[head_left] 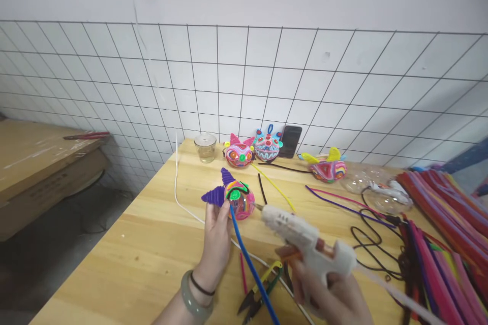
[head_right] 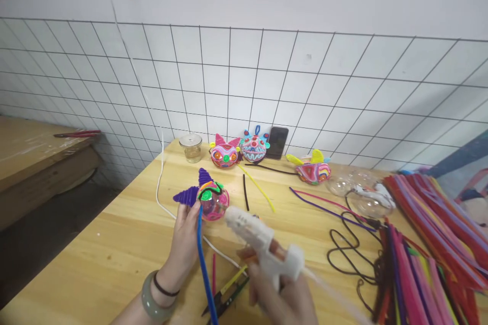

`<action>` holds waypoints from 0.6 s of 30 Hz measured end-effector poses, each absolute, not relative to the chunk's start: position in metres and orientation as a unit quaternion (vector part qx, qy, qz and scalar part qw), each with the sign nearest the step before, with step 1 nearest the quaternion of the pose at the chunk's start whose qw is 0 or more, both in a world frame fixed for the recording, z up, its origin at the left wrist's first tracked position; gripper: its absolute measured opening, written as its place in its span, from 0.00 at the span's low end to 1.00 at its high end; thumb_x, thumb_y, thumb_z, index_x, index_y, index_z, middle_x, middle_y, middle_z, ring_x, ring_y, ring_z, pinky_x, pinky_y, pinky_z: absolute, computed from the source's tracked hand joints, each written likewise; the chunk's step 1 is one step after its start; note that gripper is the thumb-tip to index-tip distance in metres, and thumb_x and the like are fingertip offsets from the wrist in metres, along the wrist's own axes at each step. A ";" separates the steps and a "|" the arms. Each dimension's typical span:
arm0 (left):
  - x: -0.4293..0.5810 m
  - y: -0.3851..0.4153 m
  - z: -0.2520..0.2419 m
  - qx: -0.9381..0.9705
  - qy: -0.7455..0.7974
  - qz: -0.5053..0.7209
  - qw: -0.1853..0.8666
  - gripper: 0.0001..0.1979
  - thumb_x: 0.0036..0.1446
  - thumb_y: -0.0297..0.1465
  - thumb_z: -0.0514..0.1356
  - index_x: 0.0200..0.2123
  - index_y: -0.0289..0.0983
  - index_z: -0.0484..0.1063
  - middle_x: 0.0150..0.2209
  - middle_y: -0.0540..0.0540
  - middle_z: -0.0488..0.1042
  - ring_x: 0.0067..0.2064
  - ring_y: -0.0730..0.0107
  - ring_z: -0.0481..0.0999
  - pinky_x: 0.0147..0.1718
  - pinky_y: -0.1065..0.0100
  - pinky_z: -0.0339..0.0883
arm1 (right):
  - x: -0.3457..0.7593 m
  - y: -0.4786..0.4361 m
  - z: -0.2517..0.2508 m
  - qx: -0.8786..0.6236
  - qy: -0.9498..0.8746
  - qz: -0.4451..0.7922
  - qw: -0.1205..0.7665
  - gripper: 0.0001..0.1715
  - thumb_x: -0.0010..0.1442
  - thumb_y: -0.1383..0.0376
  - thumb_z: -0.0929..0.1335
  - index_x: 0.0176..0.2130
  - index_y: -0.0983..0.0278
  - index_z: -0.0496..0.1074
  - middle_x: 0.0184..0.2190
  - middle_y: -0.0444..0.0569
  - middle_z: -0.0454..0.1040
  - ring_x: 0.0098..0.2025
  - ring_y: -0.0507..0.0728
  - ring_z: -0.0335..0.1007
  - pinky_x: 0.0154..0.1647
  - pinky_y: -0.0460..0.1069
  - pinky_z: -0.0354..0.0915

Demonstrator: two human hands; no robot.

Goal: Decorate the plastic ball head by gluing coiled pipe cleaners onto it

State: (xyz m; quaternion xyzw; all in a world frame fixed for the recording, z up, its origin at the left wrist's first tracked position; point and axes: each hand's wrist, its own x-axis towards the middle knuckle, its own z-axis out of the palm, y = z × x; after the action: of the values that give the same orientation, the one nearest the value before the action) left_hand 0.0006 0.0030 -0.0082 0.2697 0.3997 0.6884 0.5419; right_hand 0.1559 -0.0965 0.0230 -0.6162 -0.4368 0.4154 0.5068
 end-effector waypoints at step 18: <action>-0.002 0.006 -0.022 0.325 0.421 0.674 0.512 0.17 0.54 0.41 0.61 0.44 0.39 0.69 0.47 0.45 0.74 0.54 0.59 0.70 0.54 0.60 0.62 | 0.276 -0.023 -0.041 -0.804 -0.424 0.261 0.326 0.28 0.60 0.46 0.58 0.20 0.60 0.65 0.17 0.56 0.74 0.21 0.61 0.75 0.25 0.52 0.72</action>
State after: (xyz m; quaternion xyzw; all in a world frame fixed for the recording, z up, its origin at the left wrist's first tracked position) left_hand -0.0024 0.0062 -0.0215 0.3250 0.4212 0.6743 0.5122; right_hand 0.2758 -0.0235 -0.0406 -0.8036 -0.4245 0.2607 0.3258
